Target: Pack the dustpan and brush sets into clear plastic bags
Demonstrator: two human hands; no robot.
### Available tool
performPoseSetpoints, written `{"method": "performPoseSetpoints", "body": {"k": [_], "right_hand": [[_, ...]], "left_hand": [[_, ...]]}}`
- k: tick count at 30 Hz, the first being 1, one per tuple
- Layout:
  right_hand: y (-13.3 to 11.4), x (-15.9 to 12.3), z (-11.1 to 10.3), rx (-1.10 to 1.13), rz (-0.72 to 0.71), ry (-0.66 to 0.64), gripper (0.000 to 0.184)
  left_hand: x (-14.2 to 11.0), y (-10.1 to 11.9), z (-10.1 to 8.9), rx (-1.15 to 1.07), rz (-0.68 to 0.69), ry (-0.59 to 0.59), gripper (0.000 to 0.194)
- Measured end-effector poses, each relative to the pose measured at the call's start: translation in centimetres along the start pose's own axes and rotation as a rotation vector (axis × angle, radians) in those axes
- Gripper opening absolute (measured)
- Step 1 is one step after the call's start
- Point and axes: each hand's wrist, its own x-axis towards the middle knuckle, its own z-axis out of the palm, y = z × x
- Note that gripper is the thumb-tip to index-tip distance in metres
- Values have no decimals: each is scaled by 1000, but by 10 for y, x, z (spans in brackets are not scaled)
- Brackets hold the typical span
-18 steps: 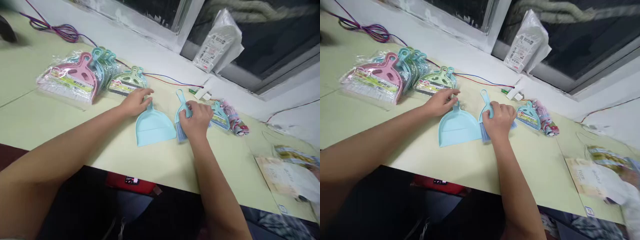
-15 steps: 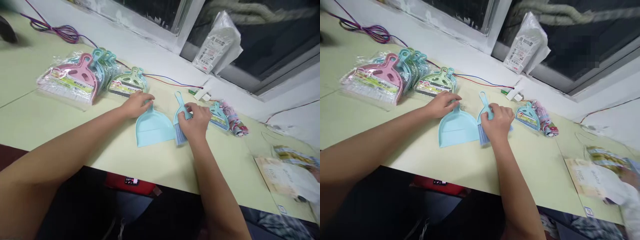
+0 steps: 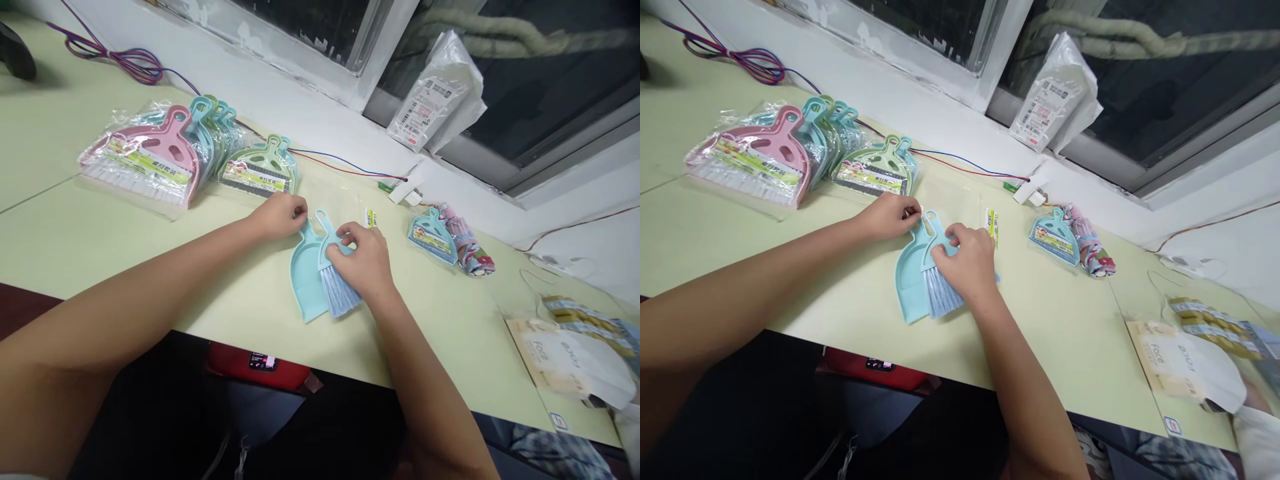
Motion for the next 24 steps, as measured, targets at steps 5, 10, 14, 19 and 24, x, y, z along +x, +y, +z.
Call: {"method": "performPoseSetpoints", "body": {"k": [5,10,14,19,24], "right_hand": [[-3,-3,12,4,-17,-74,18],[-2,-5,16,3,-30,-125,18],[-4,-6,20,18,-26,-172,21],[-4,-6,23,46,-14,-187,21],[-3,-7,28,66,-20,-202,23]], "left_hand": [[-1,5,5,-368,-251,-126,19],[4,9,6,-810,-568,-218,24],[0,15,2,-885,-567,-315,33],[-4,20,-2,-850,-533,-409,27],[-5,26,-2,-849,-537,-357,17]]}}
